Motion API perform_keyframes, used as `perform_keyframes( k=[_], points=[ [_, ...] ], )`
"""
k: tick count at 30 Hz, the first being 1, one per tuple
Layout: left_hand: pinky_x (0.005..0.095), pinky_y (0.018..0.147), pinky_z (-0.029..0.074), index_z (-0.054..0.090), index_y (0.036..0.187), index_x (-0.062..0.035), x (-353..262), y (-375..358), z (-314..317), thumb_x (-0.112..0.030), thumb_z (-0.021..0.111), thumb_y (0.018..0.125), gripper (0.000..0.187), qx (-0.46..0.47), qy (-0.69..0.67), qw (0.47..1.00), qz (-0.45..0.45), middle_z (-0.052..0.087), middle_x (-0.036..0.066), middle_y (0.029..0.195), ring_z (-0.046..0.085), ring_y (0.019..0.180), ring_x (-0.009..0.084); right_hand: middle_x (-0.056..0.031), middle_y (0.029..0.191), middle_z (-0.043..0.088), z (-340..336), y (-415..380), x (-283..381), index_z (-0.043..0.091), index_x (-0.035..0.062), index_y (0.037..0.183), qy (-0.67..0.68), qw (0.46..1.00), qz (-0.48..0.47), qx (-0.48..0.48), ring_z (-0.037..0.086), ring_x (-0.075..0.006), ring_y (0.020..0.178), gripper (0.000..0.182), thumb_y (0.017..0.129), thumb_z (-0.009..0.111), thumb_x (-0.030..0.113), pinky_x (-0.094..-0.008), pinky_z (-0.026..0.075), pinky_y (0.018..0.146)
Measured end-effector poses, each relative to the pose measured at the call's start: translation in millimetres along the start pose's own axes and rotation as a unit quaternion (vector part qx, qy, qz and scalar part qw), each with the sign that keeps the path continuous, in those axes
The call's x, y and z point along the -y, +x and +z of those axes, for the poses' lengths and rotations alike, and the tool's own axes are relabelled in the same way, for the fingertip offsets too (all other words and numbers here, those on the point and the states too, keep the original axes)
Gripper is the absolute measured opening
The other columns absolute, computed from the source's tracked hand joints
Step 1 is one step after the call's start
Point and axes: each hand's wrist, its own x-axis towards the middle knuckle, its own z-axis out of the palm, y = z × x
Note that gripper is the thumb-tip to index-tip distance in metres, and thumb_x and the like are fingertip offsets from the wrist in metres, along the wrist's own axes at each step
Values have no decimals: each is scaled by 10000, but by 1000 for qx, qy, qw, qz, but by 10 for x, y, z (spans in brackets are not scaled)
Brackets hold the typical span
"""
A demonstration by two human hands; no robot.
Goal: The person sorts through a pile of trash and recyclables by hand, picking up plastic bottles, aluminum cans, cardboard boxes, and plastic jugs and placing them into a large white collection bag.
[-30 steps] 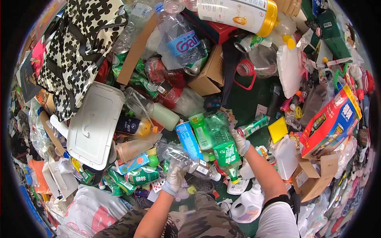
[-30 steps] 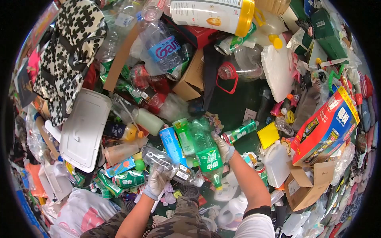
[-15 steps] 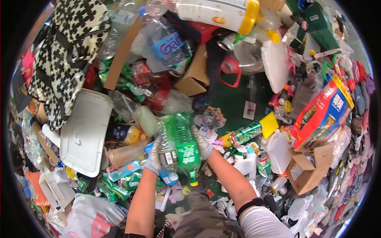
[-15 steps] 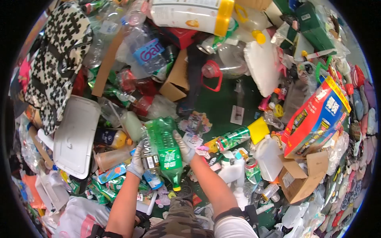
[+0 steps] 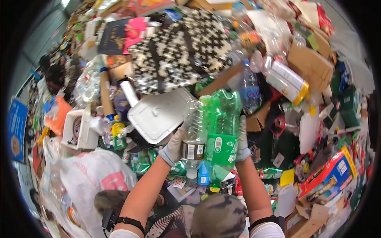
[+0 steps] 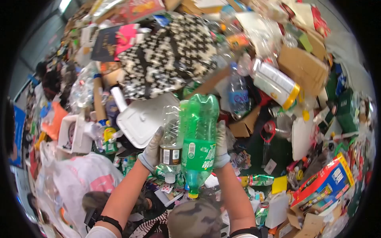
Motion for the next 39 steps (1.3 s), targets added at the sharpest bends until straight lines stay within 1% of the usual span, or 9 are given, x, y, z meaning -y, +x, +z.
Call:
perform_keyframes(
  k=[8,13,18,23,26,29,31,35,39],
  points=[
    [425,816,504,443,1255,-113,-951,-919,362,-599,546,777,689,23,-17,999,34,562,89,1153,591,973,239,-50,1133,545,1816,-369,-39,433,70,1257,-315,926,-102,179,555,-139,969,490,922,404,426,-284,476,815],
    [390,821,504,468,1220,-106,-1664,-1862,560,-475,525,855,522,77,-50,993,74,572,88,1133,617,897,237,-36,985,622,2829,-531,-418,523,100,1176,-167,946,101,258,601,-148,843,459,885,482,453,-302,513,726],
    [389,558,535,505,1107,-103,-2216,-3321,666,-529,620,763,560,-232,65,947,211,622,51,856,620,693,184,-72,1077,602,3966,-1010,-1475,492,92,1223,-207,903,132,352,604,-178,910,503,890,453,467,-343,508,804],
    [308,622,533,554,1050,-77,-2685,-4887,222,-563,513,820,539,-148,115,949,254,637,56,851,631,726,167,-59,929,634,4670,-1198,-2763,561,91,1086,-180,812,268,486,620,-174,790,537,871,413,561,-320,530,700],
    [300,680,519,538,1120,-63,-2553,-5652,-125,-464,495,871,474,-339,131,871,331,625,62,982,619,795,170,-50,916,627,4817,-1194,-3775,562,101,1069,-189,802,333,458,611,-157,792,481,879,432,524,-302,516,713],
    [314,857,449,442,1258,-44,-2308,-6180,-991,-445,527,856,574,-578,194,706,360,515,115,1227,534,1075,208,-110,1033,590,4420,-1394,-5051,518,11,1146,-425,854,36,299,581,-226,929,563,841,516,484,-304,462,812],
    [317,894,418,371,1312,-49,-2141,-6201,-1703,-480,547,829,671,-663,192,643,332,460,130,1281,485,1133,224,-171,1134,562,4070,-1490,-5514,425,3,1272,-565,756,-174,279,547,-262,1029,722,802,544,538,-346,422,877],
    [376,1027,294,228,1396,-59,-1954,-6283,-1889,-646,539,728,943,-792,323,463,231,352,211,1367,363,1250,348,-178,1109,581,4055,-1601,-5629,446,-14,1254,-659,682,-175,263,549,-293,1035,724,803,540,543,-356,404,897],
    [377,1027,288,229,1398,-69,-1954,-6517,-2329,-642,536,730,932,-763,300,516,248,342,221,1370,350,1257,357,-188,1044,606,4136,-1263,-5542,546,-3,1150,-646,673,-31,359,565,-289,999,609,814,551,506,-340,417,876]
  ],
)
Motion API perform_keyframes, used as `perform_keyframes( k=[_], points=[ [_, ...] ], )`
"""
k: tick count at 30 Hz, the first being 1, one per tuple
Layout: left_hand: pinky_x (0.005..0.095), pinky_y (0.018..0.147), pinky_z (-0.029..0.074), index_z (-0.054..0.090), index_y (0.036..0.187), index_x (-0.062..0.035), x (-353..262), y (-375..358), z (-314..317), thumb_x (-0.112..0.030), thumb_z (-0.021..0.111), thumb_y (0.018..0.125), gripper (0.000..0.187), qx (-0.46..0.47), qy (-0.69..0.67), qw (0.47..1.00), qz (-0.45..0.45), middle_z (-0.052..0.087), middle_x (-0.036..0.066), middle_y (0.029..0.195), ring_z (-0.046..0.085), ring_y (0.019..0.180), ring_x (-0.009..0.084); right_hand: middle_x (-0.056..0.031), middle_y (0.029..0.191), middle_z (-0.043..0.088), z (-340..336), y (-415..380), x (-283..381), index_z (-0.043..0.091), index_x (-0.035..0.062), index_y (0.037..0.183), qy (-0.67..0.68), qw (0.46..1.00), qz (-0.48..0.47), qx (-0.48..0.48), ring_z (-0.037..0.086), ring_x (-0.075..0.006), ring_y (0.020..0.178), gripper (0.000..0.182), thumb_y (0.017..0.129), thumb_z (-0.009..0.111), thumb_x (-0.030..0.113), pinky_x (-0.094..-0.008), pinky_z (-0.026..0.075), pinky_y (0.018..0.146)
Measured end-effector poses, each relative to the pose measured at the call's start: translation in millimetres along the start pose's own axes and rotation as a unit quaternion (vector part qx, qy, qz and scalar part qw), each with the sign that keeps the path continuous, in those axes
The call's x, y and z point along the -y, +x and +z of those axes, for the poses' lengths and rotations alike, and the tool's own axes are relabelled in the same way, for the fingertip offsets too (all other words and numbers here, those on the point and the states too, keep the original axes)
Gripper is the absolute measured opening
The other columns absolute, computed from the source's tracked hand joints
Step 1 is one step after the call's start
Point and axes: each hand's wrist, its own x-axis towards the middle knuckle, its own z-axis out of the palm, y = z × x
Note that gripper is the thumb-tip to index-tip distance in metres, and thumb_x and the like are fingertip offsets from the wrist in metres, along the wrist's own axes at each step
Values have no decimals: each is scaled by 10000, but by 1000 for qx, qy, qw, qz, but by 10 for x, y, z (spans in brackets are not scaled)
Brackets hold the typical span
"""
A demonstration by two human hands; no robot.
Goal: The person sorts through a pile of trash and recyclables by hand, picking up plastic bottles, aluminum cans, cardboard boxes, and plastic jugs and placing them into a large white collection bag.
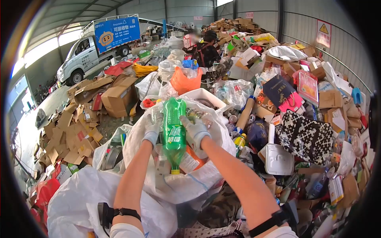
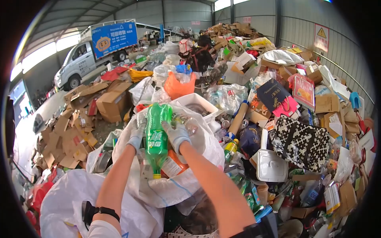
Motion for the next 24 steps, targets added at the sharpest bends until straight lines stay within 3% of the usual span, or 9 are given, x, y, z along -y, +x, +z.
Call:
perform_keyframes(
  k=[2,4,6,9,11,17,19,21,24],
  points=[
    [371,1024,293,233,1396,-70,129,121,47,-617,555,736,916,-22,-11,999,-21,338,231,1367,354,1251,360,-192,1038,599,-319,-78,86,554,15,1131,44,995,-72,-56,569,-300,975,544,802,596,446,-351,421,874],
    [375,1023,295,241,1397,-94,-69,-118,19,-586,581,735,892,-35,-69,997,9,325,238,1369,341,1256,361,-196,1056,583,-797,-161,266,562,29,1114,-209,948,-178,-158,555,-316,1004,522,766,642,410,-366,409,898],
    [384,1026,292,248,1398,-120,-349,-427,8,-556,607,730,875,-31,-94,995,19,300,241,1378,317,1267,363,-202,1103,560,-937,13,-308,554,30,1130,-304,894,-133,-302,523,-335,1056,550,729,661,390,-365,393,923],
    [424,1044,266,263,1393,-131,-800,-848,83,-552,631,712,881,-32,137,988,68,224,234,1412,269,1285,386,-198,1115,556,-1098,-31,-712,556,31,1133,-260,948,116,-142,509,-337,1084,570,705,671,389,-353,387,934],
    [428,1045,265,271,1389,-127,-721,-769,215,-554,630,711,879,-43,144,985,84,228,240,1409,264,1286,391,-228,1102,571,-1160,-85,-745,583,3,1086,-291,950,113,-17,544,-353,1035,531,708,622,374,-380,406,914],
    [423,1054,246,297,1377,-105,-568,-445,611,-569,591,736,844,-17,142,987,69,241,243,1405,256,1292,393,-240,914,619,-2012,627,-62,625,-21,902,-190,974,-36,-119,607,-363,861,390,729,610,327,-394,469,757],
    [415,1053,250,286,1388,-155,-442,-201,828,-515,534,800,732,61,127,986,84,219,238,1416,267,1290,390,-60,721,625,-2292,696,413,634,-1,863,-161,952,-122,-229,532,-128,579,166,760,637,130,-284,432,547],
    [402,1028,293,330,1370,-201,-657,-303,817,-438,479,860,582,85,108,986,97,317,222,1379,348,1254,358,-64,726,625,-2494,486,825,637,-18,861,36,980,-114,-157,532,-132,587,205,746,640,151,-284,431,561],
    [383,990,339,401,1322,-168,-1004,-367,438,-427,489,850,545,66,140,972,175,453,200,1284,444,1182,322,-59,715,614,-2819,515,678,633,-24,885,-220,949,-115,-196,532,-128,601,247,736,630,174,-286,431,574]
  ],
)
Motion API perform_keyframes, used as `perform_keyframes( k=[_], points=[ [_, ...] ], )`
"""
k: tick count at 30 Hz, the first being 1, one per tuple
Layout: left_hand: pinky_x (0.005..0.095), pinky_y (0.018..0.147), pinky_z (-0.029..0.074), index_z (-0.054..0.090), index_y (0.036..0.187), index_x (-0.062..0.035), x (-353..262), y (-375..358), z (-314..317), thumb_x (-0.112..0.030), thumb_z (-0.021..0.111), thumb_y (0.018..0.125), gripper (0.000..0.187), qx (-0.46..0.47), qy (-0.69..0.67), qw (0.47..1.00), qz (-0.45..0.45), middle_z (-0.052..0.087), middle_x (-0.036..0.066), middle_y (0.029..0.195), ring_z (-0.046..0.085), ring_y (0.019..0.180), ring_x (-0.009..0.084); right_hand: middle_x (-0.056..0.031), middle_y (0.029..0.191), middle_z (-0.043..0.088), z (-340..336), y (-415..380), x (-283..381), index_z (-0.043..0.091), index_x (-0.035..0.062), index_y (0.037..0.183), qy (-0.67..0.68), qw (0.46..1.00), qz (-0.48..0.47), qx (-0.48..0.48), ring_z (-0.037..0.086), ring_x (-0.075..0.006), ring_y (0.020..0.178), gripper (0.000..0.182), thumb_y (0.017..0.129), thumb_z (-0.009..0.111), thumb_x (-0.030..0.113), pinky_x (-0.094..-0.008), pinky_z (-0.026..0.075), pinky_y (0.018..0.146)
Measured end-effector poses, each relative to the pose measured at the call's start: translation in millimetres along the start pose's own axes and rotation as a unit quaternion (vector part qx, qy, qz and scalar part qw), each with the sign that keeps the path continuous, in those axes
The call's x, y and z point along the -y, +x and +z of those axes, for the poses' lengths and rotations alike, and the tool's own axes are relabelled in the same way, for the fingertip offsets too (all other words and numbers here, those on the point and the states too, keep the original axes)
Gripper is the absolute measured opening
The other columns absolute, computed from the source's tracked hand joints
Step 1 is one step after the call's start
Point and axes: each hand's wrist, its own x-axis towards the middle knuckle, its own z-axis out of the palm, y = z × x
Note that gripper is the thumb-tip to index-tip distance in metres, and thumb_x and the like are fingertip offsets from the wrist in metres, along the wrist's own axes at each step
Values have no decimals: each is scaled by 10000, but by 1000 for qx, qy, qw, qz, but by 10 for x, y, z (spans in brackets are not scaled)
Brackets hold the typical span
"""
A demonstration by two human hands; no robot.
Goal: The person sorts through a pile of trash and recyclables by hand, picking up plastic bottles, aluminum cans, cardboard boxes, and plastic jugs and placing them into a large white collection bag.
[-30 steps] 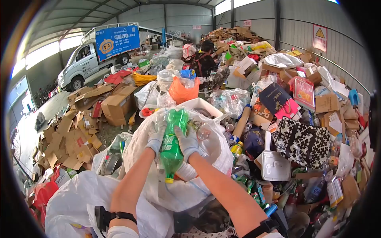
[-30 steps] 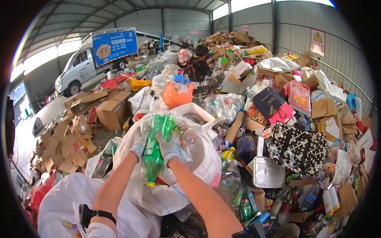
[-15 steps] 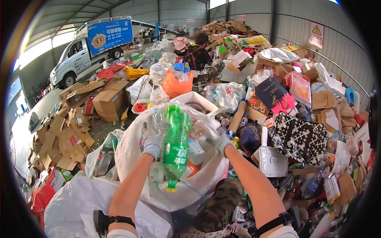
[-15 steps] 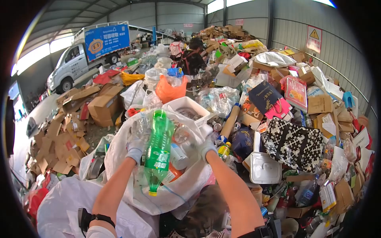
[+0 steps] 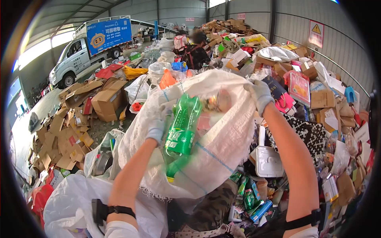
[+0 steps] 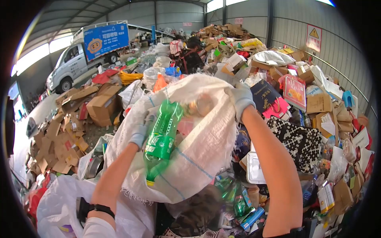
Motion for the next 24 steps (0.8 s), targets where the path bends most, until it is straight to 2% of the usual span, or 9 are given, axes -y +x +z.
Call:
perform_keyframes(
  k=[1,4,7,10,12,16,17,18,24],
  points=[
    [365,951,375,458,1263,-127,-44,-96,-122,-411,561,803,550,-36,-11,998,-44,559,173,1154,511,1103,297,-56,707,604,-75,-108,-22,628,-30,878,18,1000,20,7,531,-129,604,270,727,623,193,-282,426,570],
    [364,979,350,452,1253,-108,230,-278,-587,-404,699,688,684,-194,190,956,109,471,195,1233,447,1152,333,-45,708,597,-221,-348,-184,629,-16,870,24,996,76,38,524,-126,596,234,732,626,172,-271,418,557],
    [382,1030,301,380,1293,-62,478,-623,-883,-453,746,611,867,-147,311,937,-70,351,197,1347,370,1219,349,-37,717,599,-148,-411,-502,631,2,866,134,982,129,37,518,-124,589,196,741,622,153,-265,415,554],
    [385,1007,331,404,1276,-56,1587,-564,-802,-458,699,661,792,92,29,949,-299,396,190,1304,410,1181,326,-31,721,599,17,-488,-705,635,15,881,194,972,128,34,518,-123,589,187,748,621,145,-270,420,558],
    [387,991,352,420,1265,-52,2063,-576,-694,-461,667,695,744,56,-246,910,-328,426,186,1276,436,1155,312,-43,725,600,105,-503,-712,632,10,903,197,971,124,46,526,-132,591,203,755,624,150,-268,425,562],
    [391,959,393,452,1243,-43,2208,-371,-886,-467,604,761,659,-59,-490,842,-217,486,177,1219,489,1104,282,-86,783,621,213,-398,-534,624,7,936,74,994,83,-5,544,-159,600,240,767,623,178,-282,438,567],
    [392,952,403,460,1237,-41,2174,-265,-1042,-469,588,778,641,-76,-517,833,-182,501,174,1205,502,1091,274,-97,801,625,226,-331,-415,624,2,927,219,970,101,-1,553,-170,612,244,769,617,188,-294,448,574],
    [393,944,413,468,1231,-39,2112,-143,-1256,-470,573,794,623,-90,-536,827,-147,516,172,1190,515,1079,267,-109,818,629,229,-271,-290,625,-4,919,360,925,118,1,563,-180,625,250,772,611,198,-307,459,580],
    [394,886,458,520,1175,-57,1741,641,-2693,-454,520,832,525,-192,-548,807,-106,568,154,1101,560,989,246,-116,765,610,-233,-82,463,622,7,891,249,958,136,-39,591,-217,645,266,787,569,246,-346,484,600]
  ],
)
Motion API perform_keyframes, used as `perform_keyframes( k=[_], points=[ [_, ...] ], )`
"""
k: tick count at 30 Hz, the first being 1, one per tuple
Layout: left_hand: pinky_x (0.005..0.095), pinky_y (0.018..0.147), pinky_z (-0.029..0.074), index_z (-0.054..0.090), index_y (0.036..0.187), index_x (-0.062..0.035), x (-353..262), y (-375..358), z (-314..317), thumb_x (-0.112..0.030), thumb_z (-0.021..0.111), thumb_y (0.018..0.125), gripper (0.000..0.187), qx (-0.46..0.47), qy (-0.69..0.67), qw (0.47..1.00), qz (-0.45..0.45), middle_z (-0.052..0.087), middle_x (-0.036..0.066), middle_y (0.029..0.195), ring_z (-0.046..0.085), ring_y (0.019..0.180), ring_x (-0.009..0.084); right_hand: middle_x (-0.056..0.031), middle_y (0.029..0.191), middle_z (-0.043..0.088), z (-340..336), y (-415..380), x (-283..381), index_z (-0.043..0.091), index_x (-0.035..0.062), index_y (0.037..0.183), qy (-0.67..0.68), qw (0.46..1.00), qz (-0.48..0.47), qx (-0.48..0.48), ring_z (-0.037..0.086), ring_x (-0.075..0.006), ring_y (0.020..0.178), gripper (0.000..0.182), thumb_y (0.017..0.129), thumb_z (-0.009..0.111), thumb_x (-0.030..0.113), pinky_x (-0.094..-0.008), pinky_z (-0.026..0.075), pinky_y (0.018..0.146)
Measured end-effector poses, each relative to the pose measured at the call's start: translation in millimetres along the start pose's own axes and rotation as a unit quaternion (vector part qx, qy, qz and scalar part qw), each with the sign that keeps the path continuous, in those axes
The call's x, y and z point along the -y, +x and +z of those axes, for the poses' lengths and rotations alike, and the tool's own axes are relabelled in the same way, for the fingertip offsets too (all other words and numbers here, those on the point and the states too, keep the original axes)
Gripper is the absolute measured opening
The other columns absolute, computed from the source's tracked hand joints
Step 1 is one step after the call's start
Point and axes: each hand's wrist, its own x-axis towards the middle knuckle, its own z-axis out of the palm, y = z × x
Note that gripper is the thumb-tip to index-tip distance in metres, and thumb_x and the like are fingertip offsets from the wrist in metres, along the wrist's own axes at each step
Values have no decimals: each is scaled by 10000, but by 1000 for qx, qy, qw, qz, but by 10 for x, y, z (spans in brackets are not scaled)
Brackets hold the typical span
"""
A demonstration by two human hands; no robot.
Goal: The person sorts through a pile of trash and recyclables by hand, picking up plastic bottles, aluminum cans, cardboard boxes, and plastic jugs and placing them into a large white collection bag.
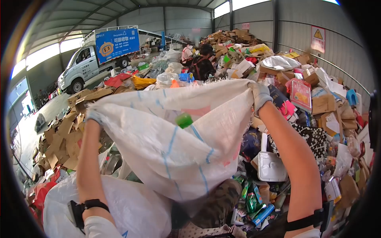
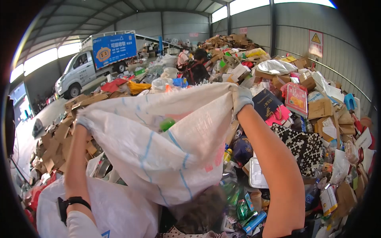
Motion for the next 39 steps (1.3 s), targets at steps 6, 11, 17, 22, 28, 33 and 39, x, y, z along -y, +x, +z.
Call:
perform_keyframes(
  k=[6,11,17,22,28,33,39],
  points=[
    [378,793,499,574,1085,-78,-319,52,-96,-406,490,850,412,-46,31,998,4,607,125,993,593,877,221,-97,755,604,-9,77,-637,615,1,921,13,1000,-16,18,565,-179,641,288,745,615,229,-313,457,607],
    [361,629,513,567,1069,-117,381,-183,-412,-276,538,808,307,-12,84,991,-102,607,96,907,591,741,199,-93,878,624,-84,42,-1330,594,-2,1008,-248,962,-3,119,578,-161,769,369,745,670,246,-291,458,666],
    [396,610,504,481,1228,-165,116,-657,49,-146,584,738,500,-31,406,913,-28,587,120,1005,593,752,229,-182,1124,563,-223,-431,-1128,521,-11,1150,-219,953,-24,206,556,-278,1008,587,712,716,329,-325,420,867],
    [331,924,400,481,1221,-98,-224,-1255,1023,-47,574,676,555,20,658,641,394,557,171,1125,528,1050,299,-138,1215,483,-100,-916,-579,483,65,1207,-359,876,-318,47,410,-328,1163,638,668,711,317,-411,337,964],
    [309,935,392,555,1159,-50,194,-2084,2068,-60,568,729,431,484,453,708,243,588,102,1120,531,1075,220,-121,1227,461,353,-1743,-258,444,118,1250,-327,796,-418,291,413,-313,1157,638,705,646,381,-441,313,964],
    [358,948,385,513,1235,-115,706,-2057,2195,-404,622,737,586,529,732,427,45,547,132,1195,509,1105,279,-131,1274,436,628,-2195,-527,391,104,1295,-322,734,-432,413,382,-331,1207,728,719,610,492,-445,256,1014],
    [403,983,351,456,1290,-158,878,-1615,2097,-490,630,705,695,410,793,424,151,426,169,1313,431,1187,323,-128,1289,429,762,-2510,-739,338,115,1325,-346,629,-434,544,377,-310,1221,763,710,603,479,-462,232,1022]
  ],
)
